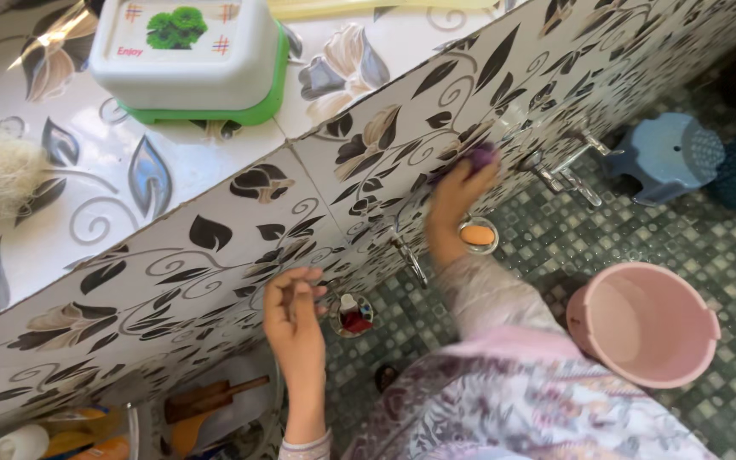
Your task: The person wipes a tiled bathroom countertop and wall using a purple cloth. They move items like a soap dish and toothbrush holder to clean underneath, then wipe around the faucet and soap dish before placing them back.
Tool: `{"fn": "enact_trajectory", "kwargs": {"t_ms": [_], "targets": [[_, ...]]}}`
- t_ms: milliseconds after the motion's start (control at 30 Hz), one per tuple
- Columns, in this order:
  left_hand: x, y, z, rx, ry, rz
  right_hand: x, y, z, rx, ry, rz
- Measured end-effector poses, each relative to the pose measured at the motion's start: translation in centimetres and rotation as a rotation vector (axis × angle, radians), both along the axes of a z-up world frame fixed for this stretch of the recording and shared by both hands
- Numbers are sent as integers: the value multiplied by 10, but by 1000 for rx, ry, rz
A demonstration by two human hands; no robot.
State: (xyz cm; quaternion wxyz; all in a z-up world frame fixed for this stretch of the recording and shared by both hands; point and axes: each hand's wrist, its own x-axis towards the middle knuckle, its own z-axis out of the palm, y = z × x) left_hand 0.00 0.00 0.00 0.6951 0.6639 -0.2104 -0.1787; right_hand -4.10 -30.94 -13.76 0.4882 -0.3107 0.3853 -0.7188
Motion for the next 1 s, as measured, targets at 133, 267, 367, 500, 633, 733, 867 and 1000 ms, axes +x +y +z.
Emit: {"fn": "enact_trajectory", "kwargs": {"t_ms": [133, 267, 367, 500, 633, 733, 867, 1000], "targets": [[-5, -17, -9, -11, 28, 43, 24, 127, 19, -226, 572, 63], [-11, -35, -21, 11, 3, 32, 10, 118, 15, -289, 528, 121], [-13, -38, -33, 22, 64, 38, -33, -2, -27, -313, 666, -38], [-13, -33, -43, 40, 65, 49, -103, -168, -51, -232, 854, -331], [-10, -20, -42, 33, 58, 51, -90, -153, -66, -68, 597, -204], [-2, -12, -37, 24, 55, 67, -18, -4, -83, -59, 717, -47], [10, -1, -35, 35, 42, 66, 45, 197, -41, -192, 638, 282], [20, 15, -35, 72, 17, 102, 42, 180, -33, -230, 686, 196]]}}
